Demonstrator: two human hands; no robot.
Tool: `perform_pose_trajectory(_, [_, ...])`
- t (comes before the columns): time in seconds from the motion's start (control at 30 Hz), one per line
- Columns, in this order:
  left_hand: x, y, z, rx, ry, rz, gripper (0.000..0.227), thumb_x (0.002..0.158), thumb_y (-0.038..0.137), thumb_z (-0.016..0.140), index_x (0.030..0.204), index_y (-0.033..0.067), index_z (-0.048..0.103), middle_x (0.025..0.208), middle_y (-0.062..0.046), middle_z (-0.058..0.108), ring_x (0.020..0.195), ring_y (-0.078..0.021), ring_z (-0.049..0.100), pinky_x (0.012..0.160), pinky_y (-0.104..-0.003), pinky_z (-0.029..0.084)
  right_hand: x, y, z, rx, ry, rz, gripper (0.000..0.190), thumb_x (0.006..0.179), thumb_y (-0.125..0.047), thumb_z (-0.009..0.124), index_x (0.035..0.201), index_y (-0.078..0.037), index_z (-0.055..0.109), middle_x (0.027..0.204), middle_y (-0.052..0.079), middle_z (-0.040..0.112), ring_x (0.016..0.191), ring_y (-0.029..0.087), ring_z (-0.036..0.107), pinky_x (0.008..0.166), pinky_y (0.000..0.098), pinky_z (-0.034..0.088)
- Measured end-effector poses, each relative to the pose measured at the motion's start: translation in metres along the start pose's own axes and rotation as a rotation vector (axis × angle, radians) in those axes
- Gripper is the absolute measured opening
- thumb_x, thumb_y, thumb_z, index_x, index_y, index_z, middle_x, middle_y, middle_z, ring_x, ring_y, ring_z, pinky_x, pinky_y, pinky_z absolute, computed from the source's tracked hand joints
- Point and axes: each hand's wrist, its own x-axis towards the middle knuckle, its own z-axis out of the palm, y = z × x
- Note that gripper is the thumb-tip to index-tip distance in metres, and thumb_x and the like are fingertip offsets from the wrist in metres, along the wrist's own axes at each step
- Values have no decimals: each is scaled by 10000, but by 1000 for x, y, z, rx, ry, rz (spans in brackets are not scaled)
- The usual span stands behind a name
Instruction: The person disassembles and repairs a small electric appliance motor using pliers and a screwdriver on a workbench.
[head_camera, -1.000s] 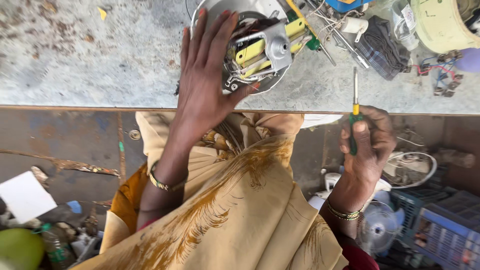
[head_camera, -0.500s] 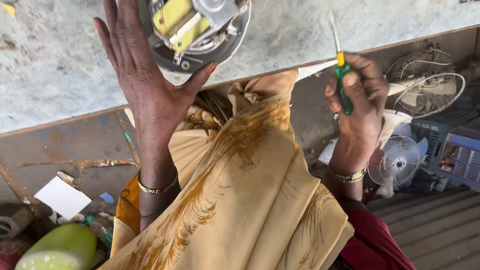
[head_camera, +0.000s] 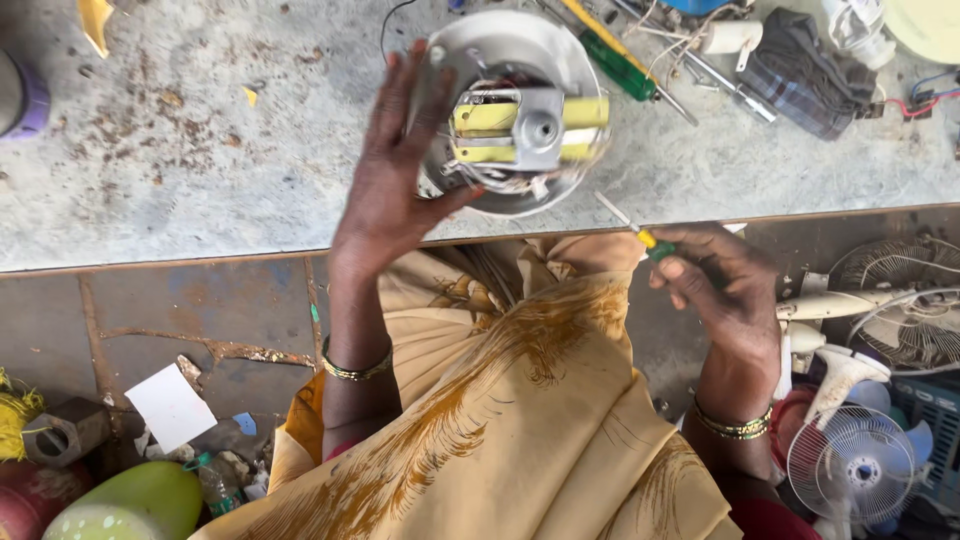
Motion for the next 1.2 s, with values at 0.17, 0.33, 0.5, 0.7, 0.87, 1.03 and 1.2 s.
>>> perform_pose_trajectory(0.17, [-4, -5, -14, 49, 44, -45, 1225, 730, 361, 992, 1657, 57, 252, 1745, -163, 110, 1629, -388, 120, 1355, -550, 248, -5, -5, 3, 7, 39, 20, 279, 972, -48, 711, 1233, 45, 674, 983, 119, 736, 799, 123, 668, 603, 234, 498])
perform_pose_trajectory(0.33, [-24, 22, 2, -93, 119, -22, 1450, 698, 461, 1032, 1688, 86, 42, 1775, -158, 70, 1670, -389, 90, 1374, -634, 134, -13, -1, 7, 29, 93, 50, 297, 976, -72, 721, 1242, 54, 680, 958, 131, 736, 779, 119, 656, 616, 239, 499])
perform_pose_trajectory(0.5, [-24, 47, 44, 13, 316, -15, 1478, 769, 504, 1023, 1674, 95, -72, 1711, -191, 7, 1619, -383, 41, 1354, -639, 82, -18, 5, 15, 42, 84, -18, 299, 990, -111, 724, 1239, 46, 673, 960, 123, 739, 791, 119, 681, 607, 230, 508])
perform_pose_trajectory(0.7, [-22, 48, 74, 52, 420, -13, 1473, 788, 542, 995, 1657, 76, -99, 1729, -239, 8, 1630, -391, 76, 1333, -617, 93, -15, 31, 29, -144, 61, -253, 249, 1003, -179, 701, 1211, -42, 705, 855, 57, 781, 596, 19, 686, 495, 220, 510])
perform_pose_trajectory(0.87, [-22, 51, 89, 56, 449, -94, 1422, 791, 495, 982, 1655, 65, -63, 1723, -263, 78, 1610, -402, 200, 1308, -596, 191, -23, -2, 55, -427, 172, -250, 289, 965, -136, 761, 1226, -27, 702, 1006, 108, 764, 775, 91, 692, 634, 236, 546])
perform_pose_trajectory(1.03, [-22, 48, 98, 39, 485, -113, 1421, 775, 428, 970, 1633, 39, -94, 1704, -282, 124, 1599, -427, 252, 1302, -584, 160, -17, -28, 69, -513, 167, -282, 287, 977, -58, 752, 1254, -8, 694, 1013, 114, 745, 856, 132, 713, 728, 259, 559])
perform_pose_trajectory(1.2, [-23, 47, 99, -10, 454, -123, 1416, 765, 427, 962, 1608, -18, -85, 1694, -276, 169, 1576, -418, 290, 1295, -595, 157, -7, -33, 74, -555, 175, -333, 297, 970, -18, 750, 1260, -8, 684, 1074, 157, 757, 911, 158, 742, 725, 272, 583])
